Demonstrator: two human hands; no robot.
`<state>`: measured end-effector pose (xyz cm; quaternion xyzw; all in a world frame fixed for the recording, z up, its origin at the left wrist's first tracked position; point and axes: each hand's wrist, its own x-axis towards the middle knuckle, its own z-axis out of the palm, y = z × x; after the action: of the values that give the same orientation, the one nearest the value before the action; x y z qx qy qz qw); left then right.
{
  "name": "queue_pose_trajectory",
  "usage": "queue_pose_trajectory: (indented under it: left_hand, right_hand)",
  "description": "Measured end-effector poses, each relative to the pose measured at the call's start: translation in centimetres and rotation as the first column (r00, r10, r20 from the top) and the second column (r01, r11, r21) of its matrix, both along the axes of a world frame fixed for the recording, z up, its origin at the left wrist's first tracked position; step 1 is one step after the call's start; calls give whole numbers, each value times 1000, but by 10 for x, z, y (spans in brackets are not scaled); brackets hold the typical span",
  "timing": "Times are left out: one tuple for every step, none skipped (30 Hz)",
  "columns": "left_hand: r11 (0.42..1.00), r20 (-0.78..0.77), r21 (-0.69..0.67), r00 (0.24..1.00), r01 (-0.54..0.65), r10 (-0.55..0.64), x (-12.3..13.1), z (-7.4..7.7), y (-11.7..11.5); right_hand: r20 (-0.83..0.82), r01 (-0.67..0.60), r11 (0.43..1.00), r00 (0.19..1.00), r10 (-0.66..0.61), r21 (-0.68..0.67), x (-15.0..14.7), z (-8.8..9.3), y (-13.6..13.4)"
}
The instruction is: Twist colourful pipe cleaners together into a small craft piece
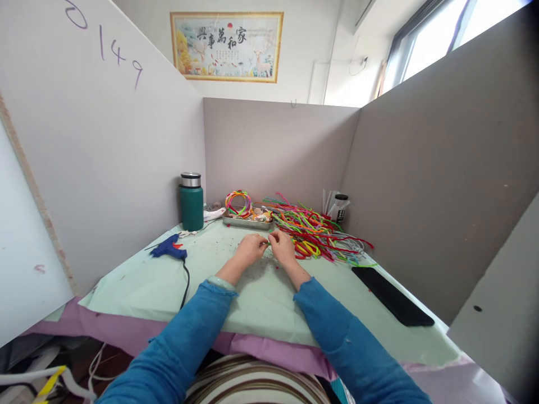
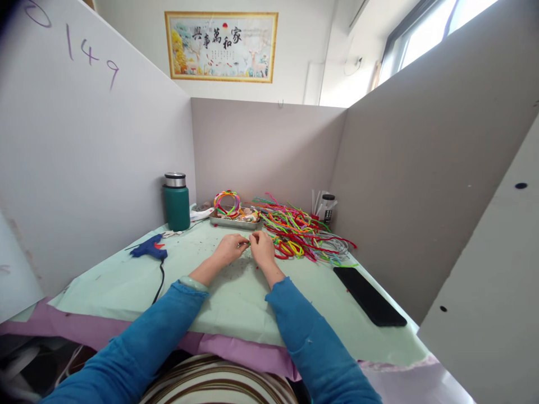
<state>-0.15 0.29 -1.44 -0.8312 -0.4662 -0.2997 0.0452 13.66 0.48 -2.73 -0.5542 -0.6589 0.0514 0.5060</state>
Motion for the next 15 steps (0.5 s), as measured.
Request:
queue_pose_trajectory:
  left_hand:
    - [1000,8,3,1000,-4,4,0,0,0]
    - [1000,19,9,1000,-6,6,0,-1,1]
    - [1000,32,16,999,-7,6,0,-1,1]
    - [1000,48,22,999,-6,5,-1,-1,1]
    - [1000,63,26,998,-6,4,-1,-2,1]
    - [1000,76,29,997,-5,3,-1,-2,1]
    - [1000,88,31,996,-4,1,-1,-2,1]
    - [999,99,36,995,-4,0,-1,-2,1]
    - [999,109,41,994,-5,0,-1,-1,1]
    - [999,118,45,993,-8,2,-1,-1,0]
    - [999,123,44,992,-11,6,0,-1,0]
    - [999,123,37,992,-15,10,0,0,-1]
    - [1000,116,22,993,-18,16,0,1,-2]
    - [1000,104,0,994,-22,22,0,2,-3]
    - [1000,89,-20,996,-23,24,0,4,-4]
  right_hand:
    - [-3,-2,1000,1000,2,-5,0,0,0]
    - [-4,-4,1000,1000,4,-8,0,0,0]
    - [-5,-5,1000,1000,5,-11,0,1,-1]
    - [-5,-6,1000,1000,6,-13,0,1,-1]
    - [-5,-8,1000,1000,8,-17,0,1,-2]
    - [-4,-9,1000,1000,9,-22,-1,2,-2]
    - [-2,-9,1000,1000,9,-26,-1,2,-2]
    - [0,-9,1000,1000,9,-29,-1,2,-3]
    - [2,-8,1000,1000,8,-30,-1,2,-3]
    - [4,-7,1000,1000,7,-30,-1,3,-3]
    - [7,-6,1000,1000,6,-29,-1,3,-3]
    - [9,-6,1000,1000,6,-28,-1,3,-3]
    - [10,-6,1000,1000,7,-27,-1,2,-2]
    - [12,-8,1000,1000,8,-27,-1,2,-2]
    - [12,-10,1000,1000,11,-26,-1,2,-1]
